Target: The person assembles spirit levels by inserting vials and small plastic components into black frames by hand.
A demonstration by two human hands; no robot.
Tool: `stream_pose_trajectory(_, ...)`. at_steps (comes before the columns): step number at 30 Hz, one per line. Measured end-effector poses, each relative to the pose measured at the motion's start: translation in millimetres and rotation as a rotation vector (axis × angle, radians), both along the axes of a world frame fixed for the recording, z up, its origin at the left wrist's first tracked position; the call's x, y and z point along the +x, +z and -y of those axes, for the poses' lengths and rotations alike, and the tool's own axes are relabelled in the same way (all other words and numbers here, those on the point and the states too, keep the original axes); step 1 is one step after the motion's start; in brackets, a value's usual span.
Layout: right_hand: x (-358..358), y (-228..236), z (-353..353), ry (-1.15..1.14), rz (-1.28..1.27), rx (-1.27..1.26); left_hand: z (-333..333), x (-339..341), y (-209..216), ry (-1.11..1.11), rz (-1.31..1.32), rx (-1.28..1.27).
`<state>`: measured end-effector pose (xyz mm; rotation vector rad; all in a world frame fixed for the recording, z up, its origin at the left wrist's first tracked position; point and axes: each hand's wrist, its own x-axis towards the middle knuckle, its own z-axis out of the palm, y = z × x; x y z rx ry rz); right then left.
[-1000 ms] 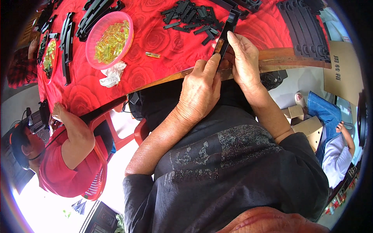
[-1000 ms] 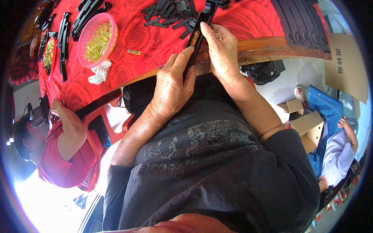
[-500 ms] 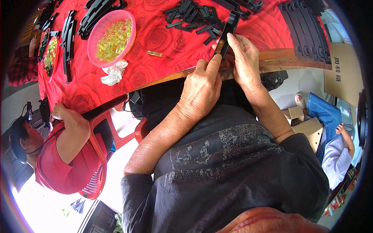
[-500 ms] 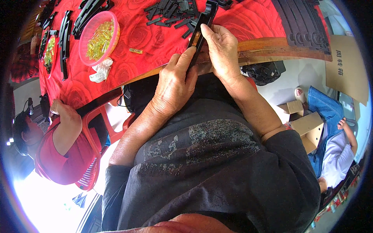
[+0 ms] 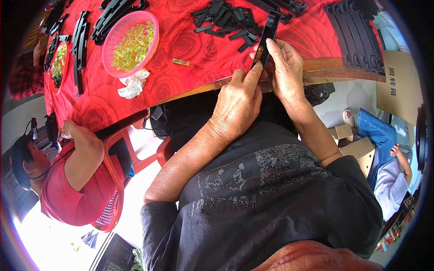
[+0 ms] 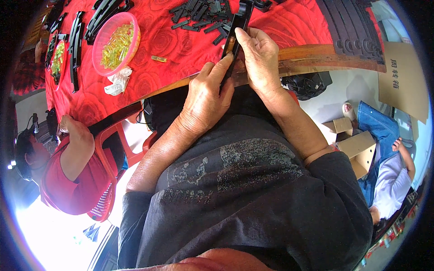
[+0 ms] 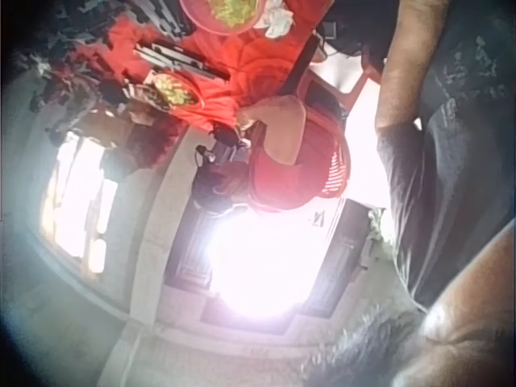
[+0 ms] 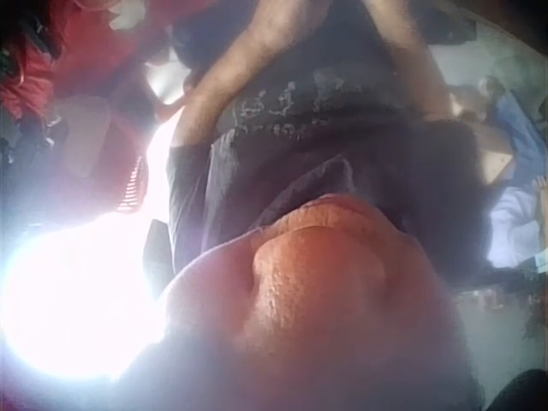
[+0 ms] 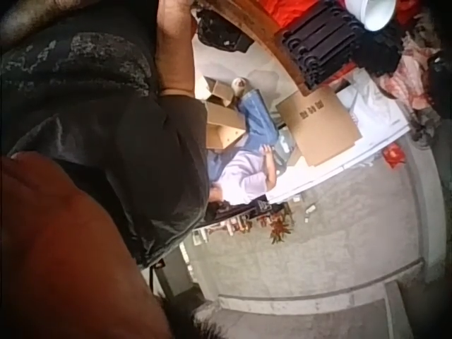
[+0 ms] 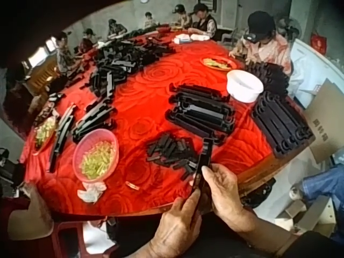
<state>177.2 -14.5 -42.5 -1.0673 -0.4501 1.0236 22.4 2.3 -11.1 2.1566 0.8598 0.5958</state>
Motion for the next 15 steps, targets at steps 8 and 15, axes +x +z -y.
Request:
stream_pose_trajectory(8, -4, 9, -2, 0.031, 0.039, -0.044, 2, -3, -6, 0.022, 0.005, -0.003)
stream_pose_trajectory(15, 2, 5, -2, 0.006, 0.042, -0.068, 2, -1, -4, 0.014, 0.067, 0.04)
